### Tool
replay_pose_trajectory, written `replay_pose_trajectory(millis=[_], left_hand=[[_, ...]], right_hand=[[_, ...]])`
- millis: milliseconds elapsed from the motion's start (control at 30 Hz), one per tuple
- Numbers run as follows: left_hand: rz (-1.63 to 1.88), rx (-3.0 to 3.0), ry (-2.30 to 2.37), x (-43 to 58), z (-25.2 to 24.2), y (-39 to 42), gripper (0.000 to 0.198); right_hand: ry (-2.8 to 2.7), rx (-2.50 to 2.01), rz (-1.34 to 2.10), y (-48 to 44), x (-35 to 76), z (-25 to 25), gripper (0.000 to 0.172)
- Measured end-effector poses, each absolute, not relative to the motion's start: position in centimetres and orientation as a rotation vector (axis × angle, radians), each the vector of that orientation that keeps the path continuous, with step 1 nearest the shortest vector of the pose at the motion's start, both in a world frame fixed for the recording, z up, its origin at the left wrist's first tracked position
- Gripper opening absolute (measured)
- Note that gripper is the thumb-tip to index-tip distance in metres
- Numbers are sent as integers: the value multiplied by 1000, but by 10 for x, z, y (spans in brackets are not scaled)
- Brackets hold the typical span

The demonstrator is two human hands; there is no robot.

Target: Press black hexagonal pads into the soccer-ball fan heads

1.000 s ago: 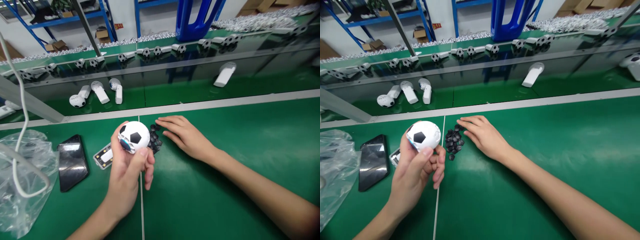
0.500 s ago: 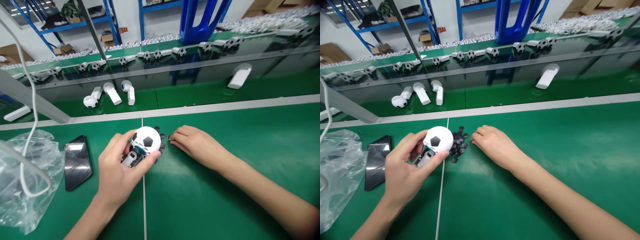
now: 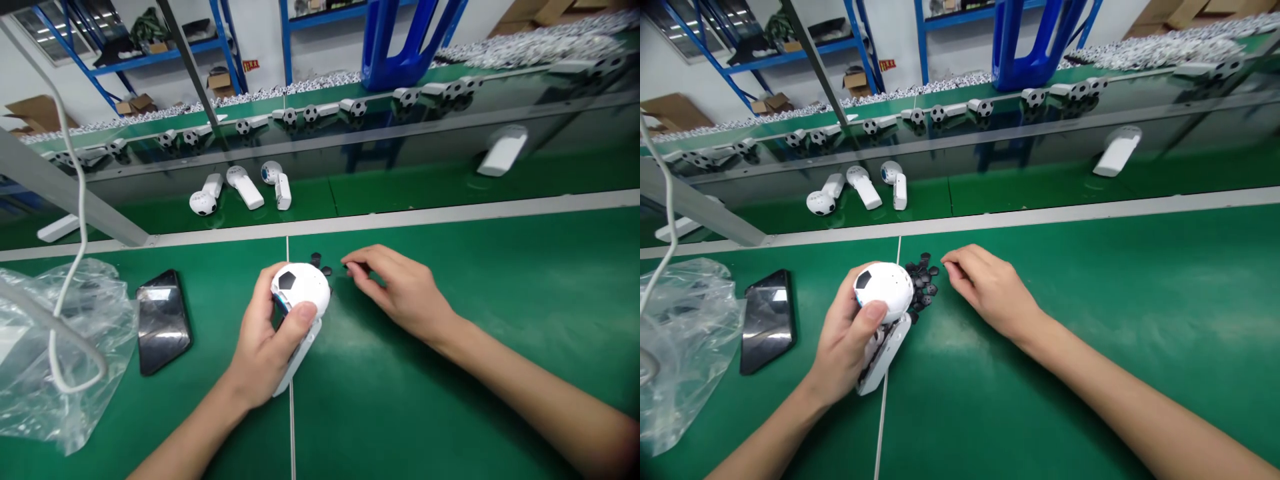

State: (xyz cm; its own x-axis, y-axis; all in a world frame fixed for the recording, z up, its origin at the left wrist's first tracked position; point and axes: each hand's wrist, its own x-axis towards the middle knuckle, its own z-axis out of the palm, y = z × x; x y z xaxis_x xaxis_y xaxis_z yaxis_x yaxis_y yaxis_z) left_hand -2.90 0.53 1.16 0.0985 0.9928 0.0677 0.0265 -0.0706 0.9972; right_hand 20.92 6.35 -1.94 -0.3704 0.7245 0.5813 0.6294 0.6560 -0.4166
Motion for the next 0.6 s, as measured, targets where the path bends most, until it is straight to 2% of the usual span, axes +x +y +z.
replay_pose_trajectory(millis=[133,267,367,600], left_hand=[[1144,1328,1089,-30,9,5,41],[1096,1489,1050,-33,7,2,49],[1093,1685,1007,-35,5,0,56],[1060,1782,947,-38,7,0,59]], right_hand=[[-1883,-1033,256,39,203,2,15],[-1981,-802,156,15,210,16,32],[-2107,-731,213,-1,219,23,40],[-2101,-711,195,-4,216,37,38]])
